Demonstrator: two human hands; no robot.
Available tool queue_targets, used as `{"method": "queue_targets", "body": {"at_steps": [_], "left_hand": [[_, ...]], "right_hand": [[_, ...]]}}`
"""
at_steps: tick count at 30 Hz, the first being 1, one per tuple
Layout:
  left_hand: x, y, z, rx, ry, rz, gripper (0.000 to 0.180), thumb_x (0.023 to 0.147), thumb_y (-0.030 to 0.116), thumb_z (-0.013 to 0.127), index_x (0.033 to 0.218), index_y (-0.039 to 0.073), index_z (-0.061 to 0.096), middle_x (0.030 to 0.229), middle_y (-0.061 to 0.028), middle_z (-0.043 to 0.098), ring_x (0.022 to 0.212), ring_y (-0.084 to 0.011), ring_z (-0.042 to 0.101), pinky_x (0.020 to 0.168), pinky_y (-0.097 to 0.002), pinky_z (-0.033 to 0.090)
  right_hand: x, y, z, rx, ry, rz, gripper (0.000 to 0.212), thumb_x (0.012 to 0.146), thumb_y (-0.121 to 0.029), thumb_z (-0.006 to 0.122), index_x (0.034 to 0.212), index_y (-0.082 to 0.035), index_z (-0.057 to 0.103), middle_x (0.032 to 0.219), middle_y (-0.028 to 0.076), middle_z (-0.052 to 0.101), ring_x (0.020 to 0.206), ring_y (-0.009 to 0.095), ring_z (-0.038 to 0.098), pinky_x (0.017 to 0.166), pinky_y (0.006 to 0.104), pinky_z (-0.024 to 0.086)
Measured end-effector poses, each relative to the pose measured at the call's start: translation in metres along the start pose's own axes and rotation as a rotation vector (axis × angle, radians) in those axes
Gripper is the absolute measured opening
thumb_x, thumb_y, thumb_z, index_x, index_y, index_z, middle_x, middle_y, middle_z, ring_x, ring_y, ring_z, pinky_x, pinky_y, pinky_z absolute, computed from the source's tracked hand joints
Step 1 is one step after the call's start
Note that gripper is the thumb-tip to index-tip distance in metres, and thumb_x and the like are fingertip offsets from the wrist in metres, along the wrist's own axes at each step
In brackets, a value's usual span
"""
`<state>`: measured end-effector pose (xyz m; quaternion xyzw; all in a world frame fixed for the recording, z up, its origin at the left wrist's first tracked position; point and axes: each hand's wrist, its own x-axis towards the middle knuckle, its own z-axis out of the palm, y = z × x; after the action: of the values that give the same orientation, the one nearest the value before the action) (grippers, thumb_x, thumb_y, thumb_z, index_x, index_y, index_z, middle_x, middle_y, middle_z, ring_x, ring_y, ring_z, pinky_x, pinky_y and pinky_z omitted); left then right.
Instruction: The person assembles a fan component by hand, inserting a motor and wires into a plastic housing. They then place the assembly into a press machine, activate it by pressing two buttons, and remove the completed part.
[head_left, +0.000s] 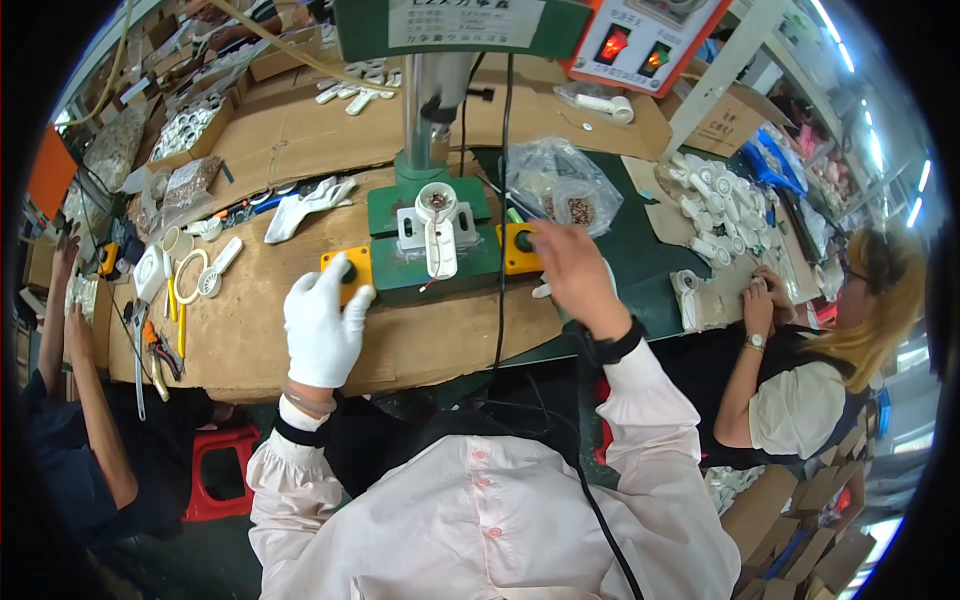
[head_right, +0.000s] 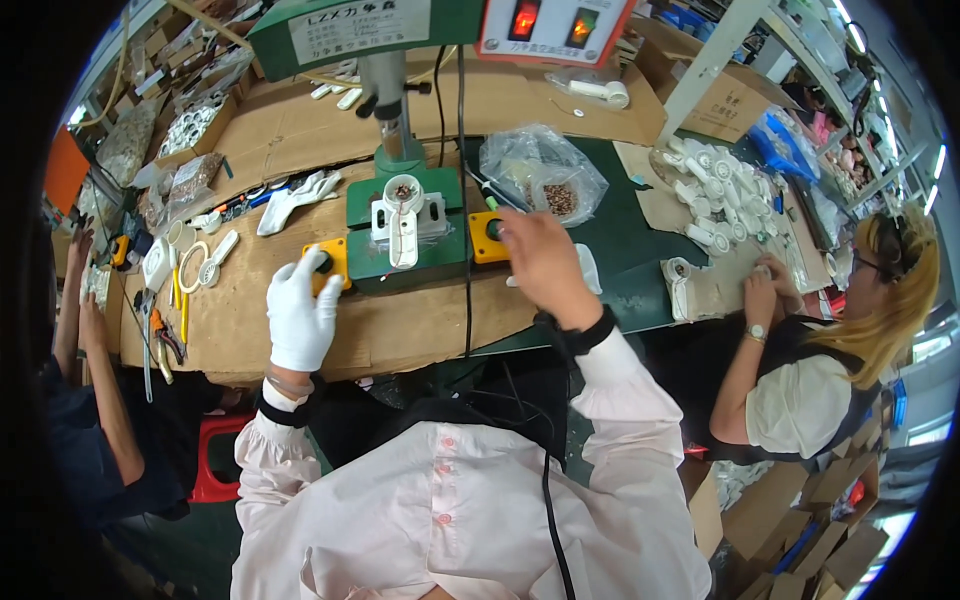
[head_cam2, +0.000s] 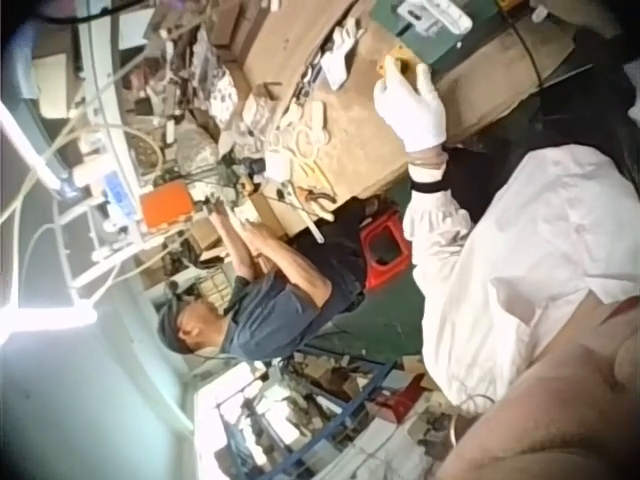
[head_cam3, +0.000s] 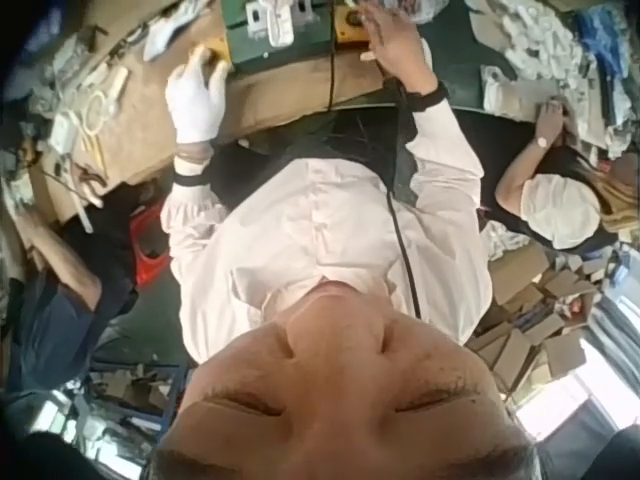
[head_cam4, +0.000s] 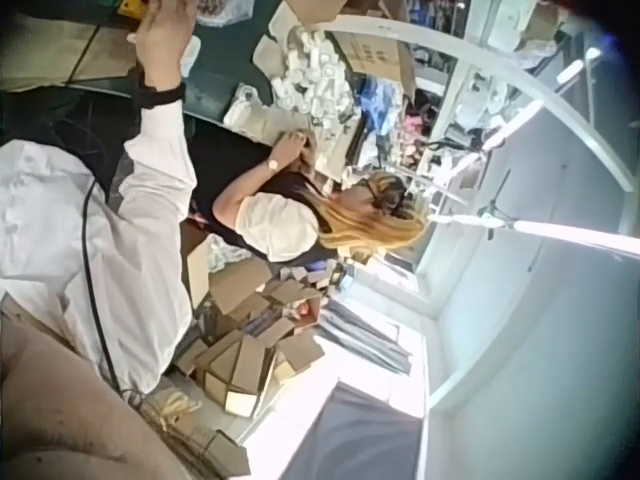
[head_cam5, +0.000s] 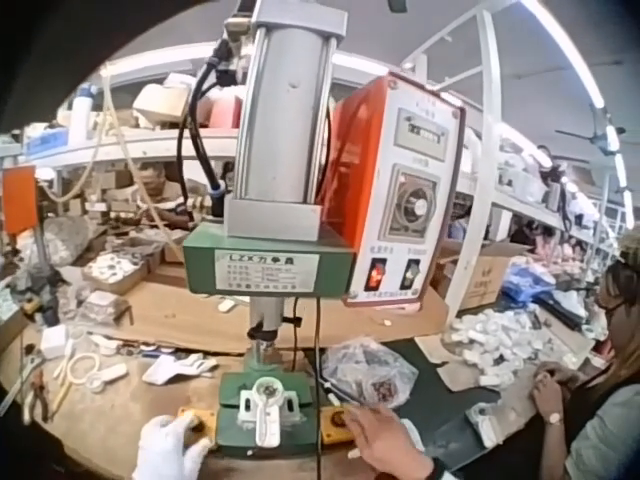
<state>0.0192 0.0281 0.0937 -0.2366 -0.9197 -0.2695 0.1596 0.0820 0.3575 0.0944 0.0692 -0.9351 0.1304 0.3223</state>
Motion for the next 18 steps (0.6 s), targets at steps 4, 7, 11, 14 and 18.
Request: {"method": "queue_targets", "body": {"at_steps": [4,7,11,14,18], "left_hand": [[-0.017,-0.029,0.027,-0.316,0.335,0.021,0.043,0.093,0.014,0.064,0.133,0.001,0.052,0.119,-0.0166,0.062,0.112,-0.0297,0.058,0.096,-0.0395,0.045],[-0.031,-0.041,0.042,-0.658,0.523,-0.264,0.042,0.099,0.011,0.055,0.138,0.0,0.047,0.126,-0.0156,0.061,0.118,-0.0245,0.056,0.1,-0.0363,0.044],[-0.032,-0.044,0.049,-0.746,0.484,-0.352,0.041,0.101,0.011,0.052,0.141,0.001,0.044,0.13,-0.0151,0.059,0.121,-0.0213,0.055,0.102,-0.0339,0.044],[-0.031,-0.044,0.05,-0.775,0.435,-0.365,0.041,0.101,0.011,0.051,0.141,0.001,0.044,0.13,-0.0154,0.058,0.12,-0.021,0.055,0.102,-0.0332,0.044],[-0.032,-0.047,0.05,-0.774,0.417,-0.365,0.041,0.101,0.011,0.052,0.141,0.0,0.045,0.13,-0.0159,0.058,0.119,-0.0213,0.056,0.102,-0.0327,0.044]], "right_hand": [[0.01,0.093,0.001,0.05,0.145,0.164,0.018,0.084,-0.008,0.061,0.1,-0.004,0.067,0.092,0.018,0.068,0.084,0.038,0.064,0.073,0.0449,0.051],[0.022,0.113,0.016,-0.104,-0.224,0.214,0.013,0.083,-0.011,0.062,0.092,-0.005,0.069,0.089,0.019,0.068,0.085,0.039,0.065,0.072,0.0452,0.052],[0.03,0.123,0.037,-0.319,-0.369,0.139,0.014,0.083,-0.014,0.061,0.09,-0.008,0.071,0.087,0.018,0.068,0.083,0.038,0.066,0.071,0.0455,0.053],[0.033,0.125,0.039,-0.337,-0.342,0.199,0.013,0.082,-0.014,0.061,0.089,-0.009,0.071,0.085,0.018,0.068,0.081,0.038,0.066,0.069,0.0459,0.053],[0.028,0.119,0.033,-0.281,-0.217,0.251,0.013,0.083,-0.015,0.061,0.088,-0.009,0.072,0.082,0.018,0.068,0.077,0.038,0.066,0.066,0.046,0.053]]}}
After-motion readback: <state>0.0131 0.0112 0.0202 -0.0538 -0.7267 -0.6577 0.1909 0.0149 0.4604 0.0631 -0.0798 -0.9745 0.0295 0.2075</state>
